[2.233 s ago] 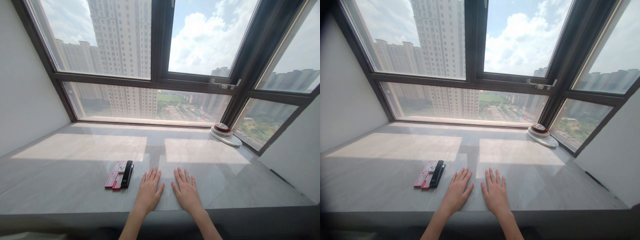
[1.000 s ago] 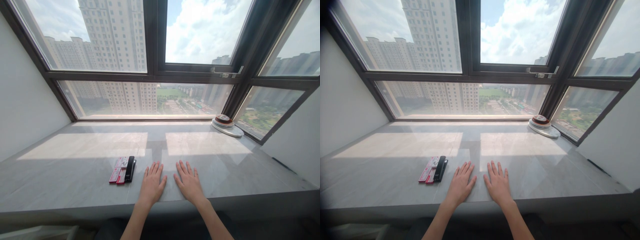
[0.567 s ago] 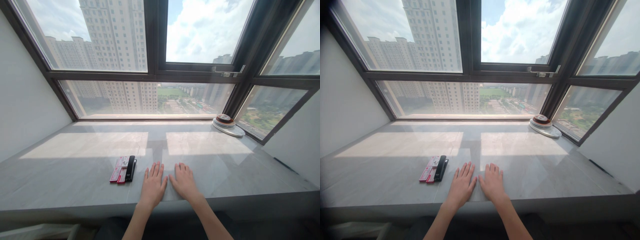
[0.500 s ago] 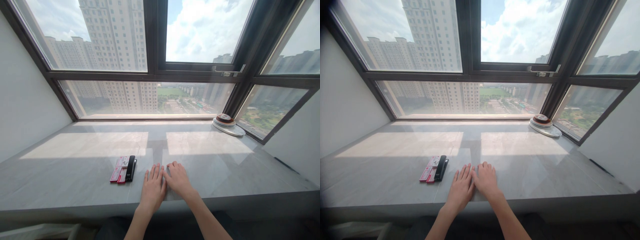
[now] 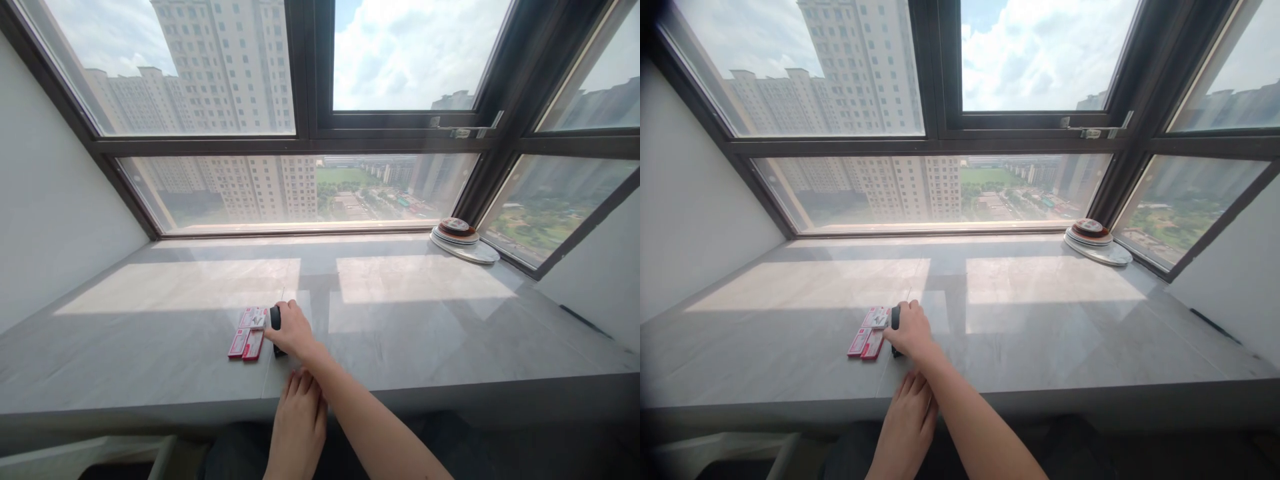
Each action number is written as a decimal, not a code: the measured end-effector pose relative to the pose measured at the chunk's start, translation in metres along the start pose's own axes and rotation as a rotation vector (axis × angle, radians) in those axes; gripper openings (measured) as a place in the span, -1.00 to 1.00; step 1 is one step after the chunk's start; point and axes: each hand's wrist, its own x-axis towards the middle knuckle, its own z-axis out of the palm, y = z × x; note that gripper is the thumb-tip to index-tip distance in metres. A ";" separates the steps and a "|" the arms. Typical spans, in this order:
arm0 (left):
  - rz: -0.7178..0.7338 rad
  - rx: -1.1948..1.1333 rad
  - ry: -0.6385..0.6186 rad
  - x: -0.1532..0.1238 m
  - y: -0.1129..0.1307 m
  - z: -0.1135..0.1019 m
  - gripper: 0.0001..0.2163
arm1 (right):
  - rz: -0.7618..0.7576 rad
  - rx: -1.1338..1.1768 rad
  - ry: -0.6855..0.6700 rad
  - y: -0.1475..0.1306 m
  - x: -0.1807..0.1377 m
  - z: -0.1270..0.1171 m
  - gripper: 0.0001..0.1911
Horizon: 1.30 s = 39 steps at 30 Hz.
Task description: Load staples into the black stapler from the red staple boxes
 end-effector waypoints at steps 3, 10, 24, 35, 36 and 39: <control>-0.056 -0.077 0.060 0.012 0.002 -0.011 -0.68 | -0.068 -0.064 -0.022 0.023 -0.012 -0.038 -0.39; -0.127 -0.034 0.125 0.051 0.000 -0.010 -0.74 | -0.104 -0.094 0.098 0.056 -0.056 -0.090 -0.54; -0.088 0.140 0.140 0.065 -0.002 0.002 -0.60 | 0.240 0.889 0.647 0.080 -0.055 -0.109 -0.57; -0.093 -0.006 0.241 0.066 0.000 0.004 -0.71 | 0.468 1.198 0.531 0.140 -0.093 -0.122 -0.53; -0.120 -0.017 0.270 0.066 0.000 0.003 -0.75 | 0.466 1.182 0.534 0.139 -0.098 -0.122 -0.53; -0.290 0.055 0.374 0.063 -0.005 -0.003 -0.75 | 0.465 1.096 0.547 0.134 -0.112 -0.120 -0.52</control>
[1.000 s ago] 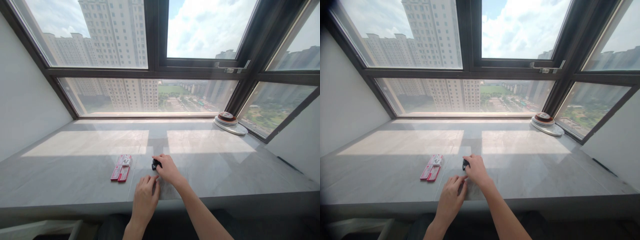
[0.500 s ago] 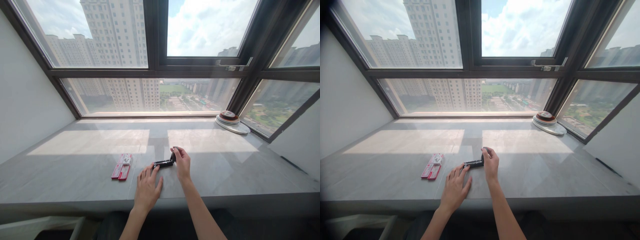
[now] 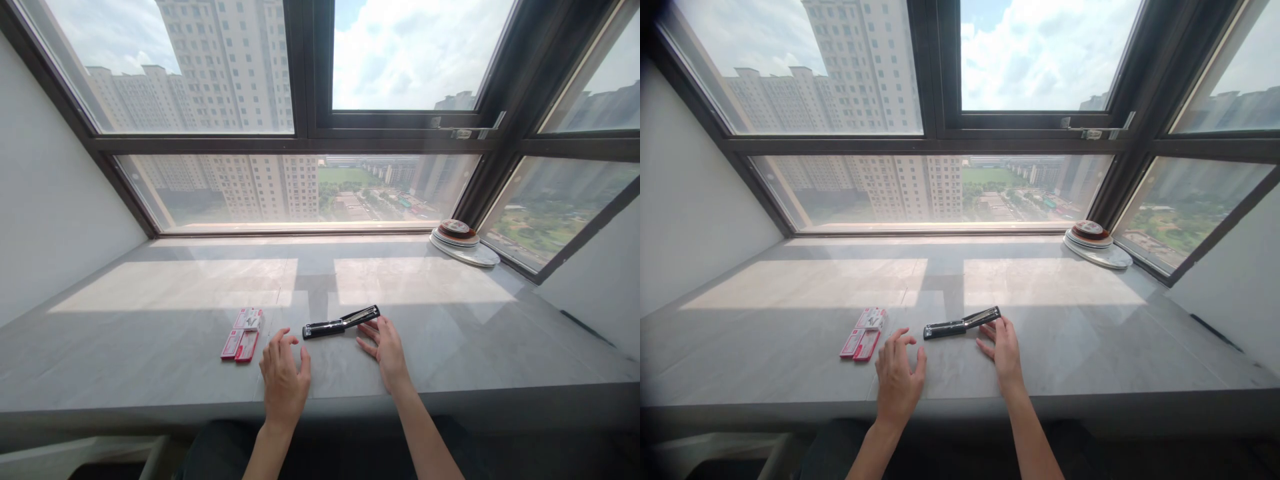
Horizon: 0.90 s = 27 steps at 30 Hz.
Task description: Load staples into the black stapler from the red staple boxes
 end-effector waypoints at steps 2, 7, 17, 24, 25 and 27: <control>-0.141 0.135 0.077 0.001 -0.011 -0.008 -0.66 | -0.023 -0.089 0.016 0.001 -0.008 -0.002 -0.47; -0.355 0.383 0.148 -0.002 -0.050 -0.026 -0.60 | -0.075 -0.411 -0.079 0.004 -0.019 -0.004 -0.48; 0.077 -0.101 -0.258 -0.012 -0.041 -0.023 -0.70 | -0.131 -0.896 -0.399 -0.007 -0.022 0.006 -0.66; 0.218 -0.444 -0.472 0.015 -0.009 0.004 -0.56 | -0.040 -0.889 -0.473 -0.010 -0.012 0.007 -0.61; 0.218 -0.463 -0.475 0.018 -0.009 0.006 -0.57 | -0.032 -0.892 -0.461 -0.010 -0.009 0.003 -0.61; 0.208 -0.493 -0.473 0.020 -0.010 0.010 -0.58 | -0.005 -0.889 -0.451 -0.010 -0.003 -0.008 -0.61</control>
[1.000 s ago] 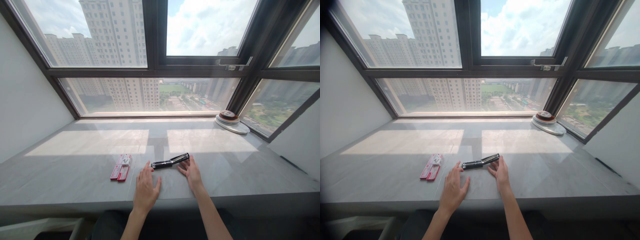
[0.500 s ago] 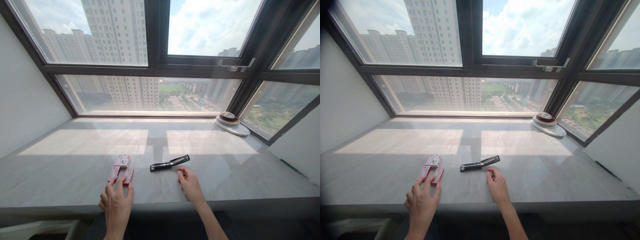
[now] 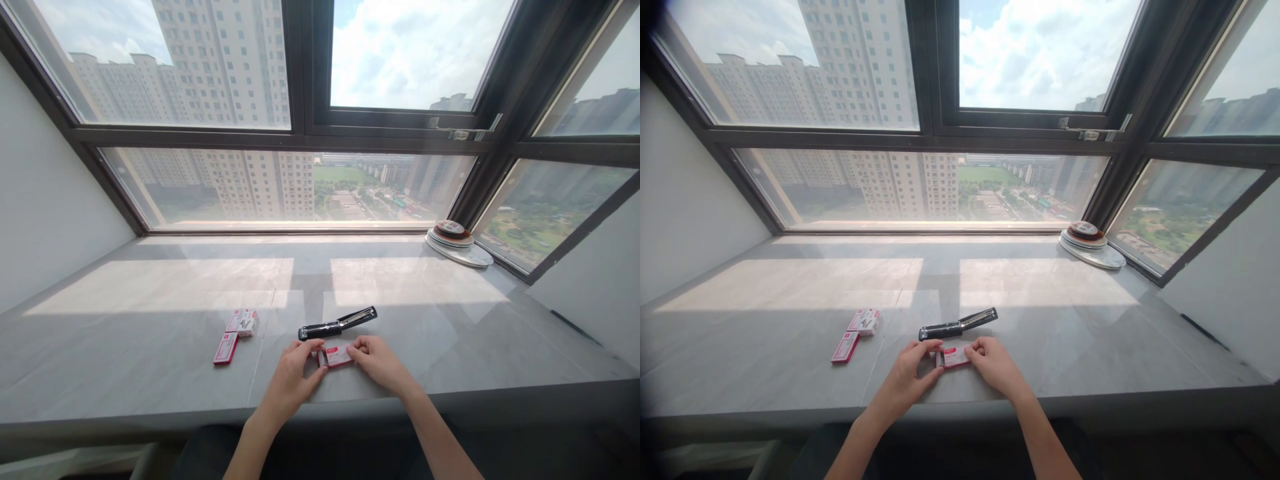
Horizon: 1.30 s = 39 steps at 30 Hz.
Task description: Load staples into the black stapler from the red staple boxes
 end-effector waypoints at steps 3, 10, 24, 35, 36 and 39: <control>-0.008 -0.020 0.010 -0.001 -0.003 -0.001 -0.56 | 0.042 -0.024 0.019 0.010 -0.003 -0.015 -0.61; -0.019 -0.027 0.007 -0.003 0.000 -0.002 -0.49 | -0.172 -0.391 0.140 -0.031 -0.011 -0.024 -0.81; -0.007 -0.018 0.039 -0.006 -0.001 -0.002 -0.50 | -0.421 -0.505 -0.128 -0.070 0.003 -0.009 -0.86; -0.139 0.005 0.106 -0.005 0.010 0.003 -0.77 | -0.318 -0.303 -0.015 -0.011 -0.018 -0.031 -0.57; -0.150 0.008 0.107 -0.004 0.013 0.007 -0.79 | -0.318 -0.317 -0.029 -0.012 -0.018 -0.028 -0.58; -0.147 -0.024 0.104 -0.005 0.021 0.016 -0.83 | -0.334 -0.366 -0.052 -0.020 -0.020 -0.021 -0.62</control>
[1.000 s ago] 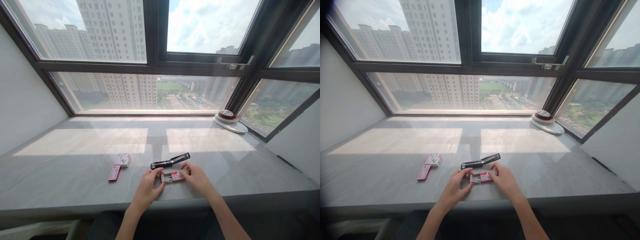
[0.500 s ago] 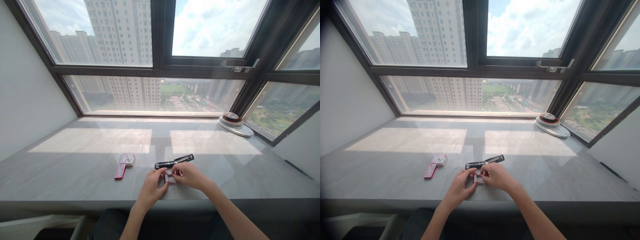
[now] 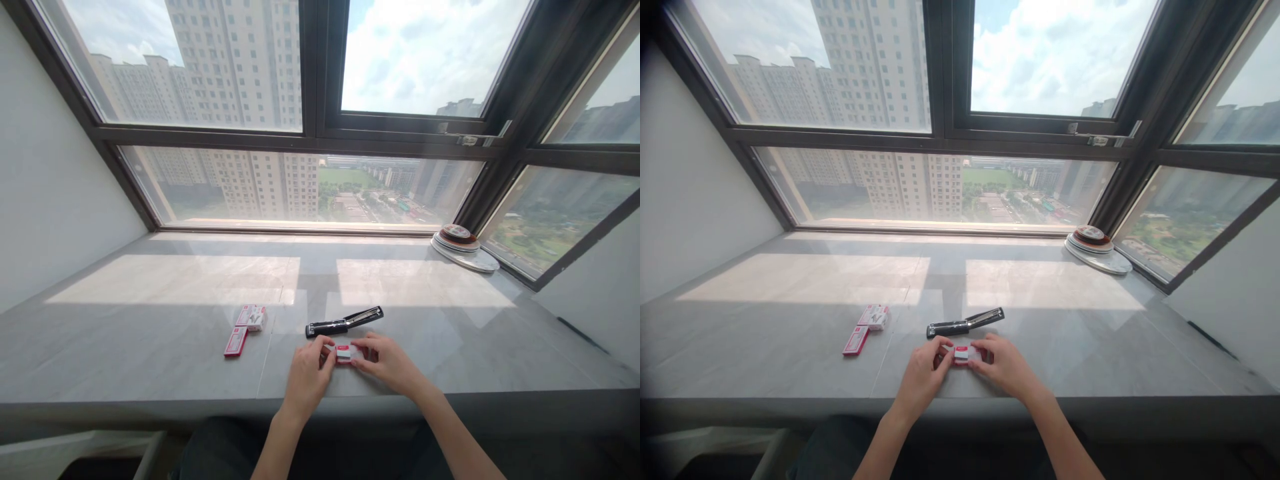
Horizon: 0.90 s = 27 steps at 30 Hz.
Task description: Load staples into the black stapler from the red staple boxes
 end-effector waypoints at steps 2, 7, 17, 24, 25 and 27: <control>-0.001 -0.031 -0.001 -0.001 0.001 0.000 -0.82 | -0.004 -0.039 0.006 -0.008 0.002 0.000 -0.60; -0.049 0.108 0.173 0.014 -0.020 -0.020 -0.76 | -0.030 -0.088 0.023 -0.023 0.011 0.003 -0.65; -0.022 0.222 0.006 0.023 -0.040 -0.029 -0.73 | -0.177 -0.109 0.046 -0.040 0.056 0.014 -0.81; -0.042 0.220 0.005 0.017 -0.038 -0.028 -0.73 | -0.214 -0.120 -0.040 -0.041 0.071 0.025 -0.82; -0.042 0.219 0.007 0.018 -0.039 -0.028 -0.74 | -0.208 -0.123 -0.037 -0.041 0.070 0.026 -0.82; -0.043 0.215 0.012 0.018 -0.039 -0.028 -0.74 | -0.175 -0.139 -0.017 -0.040 0.066 0.026 -0.78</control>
